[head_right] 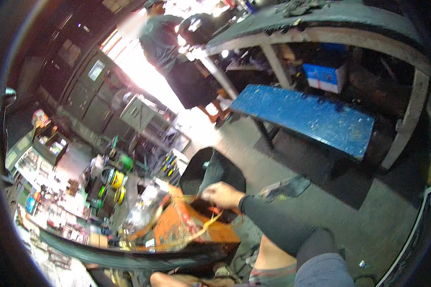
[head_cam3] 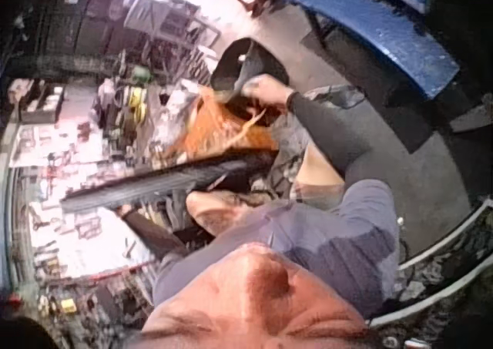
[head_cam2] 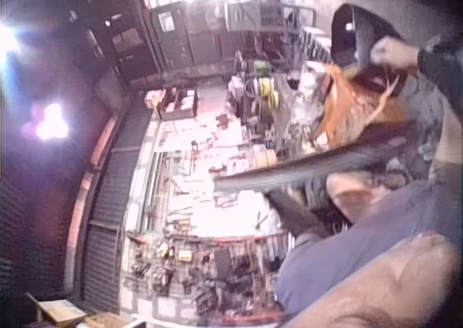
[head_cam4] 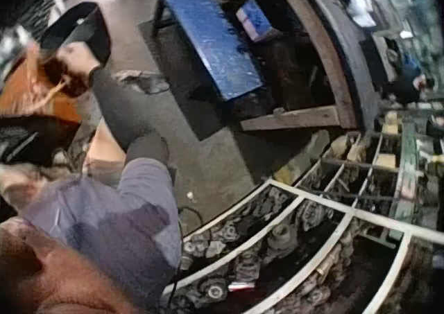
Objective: The person sits on the floor in a workshop and works on a bicycle wheel. They handle the hub and axle, then remove the yellow rim tape from the wheel rim by hand, inspecting the rim as they proceed.
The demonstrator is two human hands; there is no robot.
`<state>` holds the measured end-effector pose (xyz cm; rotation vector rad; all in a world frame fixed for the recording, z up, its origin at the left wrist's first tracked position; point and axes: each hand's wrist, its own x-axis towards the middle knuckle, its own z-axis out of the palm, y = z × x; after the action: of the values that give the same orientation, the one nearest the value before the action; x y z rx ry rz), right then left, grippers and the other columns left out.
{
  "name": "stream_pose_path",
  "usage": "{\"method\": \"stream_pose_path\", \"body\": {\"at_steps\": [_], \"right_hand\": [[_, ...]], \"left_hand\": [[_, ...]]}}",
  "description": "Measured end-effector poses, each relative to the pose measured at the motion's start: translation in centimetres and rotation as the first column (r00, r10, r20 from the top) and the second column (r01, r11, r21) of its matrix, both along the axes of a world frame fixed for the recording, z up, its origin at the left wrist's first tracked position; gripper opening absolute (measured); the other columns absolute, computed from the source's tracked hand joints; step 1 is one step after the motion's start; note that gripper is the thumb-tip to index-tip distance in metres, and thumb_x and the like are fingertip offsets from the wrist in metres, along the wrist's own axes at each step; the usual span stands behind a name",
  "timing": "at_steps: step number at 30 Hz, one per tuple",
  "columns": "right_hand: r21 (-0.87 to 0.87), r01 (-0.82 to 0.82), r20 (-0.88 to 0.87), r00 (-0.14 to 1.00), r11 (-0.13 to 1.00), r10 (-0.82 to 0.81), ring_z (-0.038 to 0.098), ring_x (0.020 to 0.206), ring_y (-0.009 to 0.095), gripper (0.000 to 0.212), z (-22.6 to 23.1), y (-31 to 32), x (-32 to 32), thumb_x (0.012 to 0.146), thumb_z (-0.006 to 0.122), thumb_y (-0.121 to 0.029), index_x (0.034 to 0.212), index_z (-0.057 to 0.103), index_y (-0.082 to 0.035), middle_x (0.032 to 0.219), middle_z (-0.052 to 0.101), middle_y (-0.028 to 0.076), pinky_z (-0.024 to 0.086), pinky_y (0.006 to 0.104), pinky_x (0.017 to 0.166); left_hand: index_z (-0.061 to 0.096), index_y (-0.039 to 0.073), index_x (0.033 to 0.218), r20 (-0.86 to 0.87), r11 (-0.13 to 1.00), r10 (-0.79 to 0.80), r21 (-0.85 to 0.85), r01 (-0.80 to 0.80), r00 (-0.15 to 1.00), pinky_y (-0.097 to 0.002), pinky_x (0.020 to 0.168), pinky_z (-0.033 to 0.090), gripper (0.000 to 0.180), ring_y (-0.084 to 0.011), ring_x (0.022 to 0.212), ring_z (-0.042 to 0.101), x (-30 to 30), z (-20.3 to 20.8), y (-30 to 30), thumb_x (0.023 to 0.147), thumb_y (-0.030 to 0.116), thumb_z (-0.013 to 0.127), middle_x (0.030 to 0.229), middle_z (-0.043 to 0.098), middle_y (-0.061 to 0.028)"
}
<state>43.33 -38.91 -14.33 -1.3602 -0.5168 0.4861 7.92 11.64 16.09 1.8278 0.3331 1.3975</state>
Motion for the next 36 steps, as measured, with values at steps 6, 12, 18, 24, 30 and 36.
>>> {"method": "stream_pose_path", "body": {"at_steps": [6,12,18,24,30,36], "right_hand": [[0.246,0.270,-0.201,0.954,0.931,-0.223,0.059,0.064,0.011,0.031,0.7,1.8,-0.4,0.119,0.059,-0.027,0.122,0.075,-0.001,0.083,0.066,0.002,0.052,0.0305,0.060],[-0.124,0.015,0.351,0.936,0.992,0.030,0.070,0.073,0.017,0.031,-1.5,4.7,-4.3,0.111,0.069,-0.026,0.099,0.079,0.001,0.078,0.073,0.008,0.057,0.0391,0.069],[0.374,-0.087,-0.241,0.952,0.923,0.187,0.073,0.078,0.016,0.034,4.5,4.2,-4.4,0.115,0.069,-0.035,0.121,0.072,-0.001,0.097,0.073,0.007,0.065,0.0321,0.073],[0.394,-0.173,0.099,0.984,0.903,0.145,0.075,0.093,0.020,0.040,21.1,3.9,0.5,0.121,0.056,-0.037,0.128,0.068,0.001,0.107,0.074,0.009,0.066,0.0382,0.085],[0.287,-0.090,0.397,0.917,0.954,-0.033,0.078,0.104,0.027,0.042,31.2,13.9,0.0,0.120,0.056,-0.035,0.126,0.074,0.003,0.119,0.080,0.018,0.061,0.0427,0.097],[-0.428,0.217,0.723,0.665,0.877,0.188,0.079,0.091,0.033,0.040,25.5,15.2,0.7,0.113,0.061,-0.034,0.115,0.080,0.002,0.097,0.080,0.020,0.061,0.0472,0.089]], "left_hand": [[0.061,0.019,0.099,0.236,0.879,-0.148,-0.413,0.237,0.960,-0.0287,0.055,0.046,0.036,-0.0109,0.062,0.055,2.3,-5.0,5.3,0.109,0.053,0.067,0.071,0.053,0.0074],[0.051,0.025,0.079,0.236,0.604,-0.062,-0.765,0.225,0.970,-0.0321,0.049,0.039,0.040,-0.0085,0.050,0.041,4.0,-10.7,0.5,0.100,0.052,0.073,0.063,0.042,0.0096],[0.052,0.023,0.080,0.177,0.450,-0.174,-0.860,0.238,0.969,-0.0354,0.052,0.042,0.041,-0.0097,0.048,0.040,5.6,-19.2,-3.7,0.096,0.051,0.076,0.061,0.039,0.0101],[0.053,0.023,0.083,0.237,0.195,-0.275,-0.935,0.296,0.932,-0.0349,0.056,0.043,0.039,-0.0111,0.050,0.042,3.8,-29.3,-3.3,0.093,0.053,0.077,0.061,0.041,0.0088],[0.060,0.020,0.090,0.331,0.121,-0.276,-0.919,0.374,0.903,-0.0360,0.062,0.049,0.032,-0.0124,0.056,0.052,3.4,-34.7,-5.3,0.105,0.048,0.064,0.064,0.049,0.0060],[0.058,0.020,0.094,0.301,0.257,-0.202,-0.902,0.347,0.932,-0.0338,0.062,0.046,0.032,-0.0112,0.062,0.051,0.0,-36.2,-0.8,0.108,0.048,0.064,0.072,0.049,0.0059]]}}
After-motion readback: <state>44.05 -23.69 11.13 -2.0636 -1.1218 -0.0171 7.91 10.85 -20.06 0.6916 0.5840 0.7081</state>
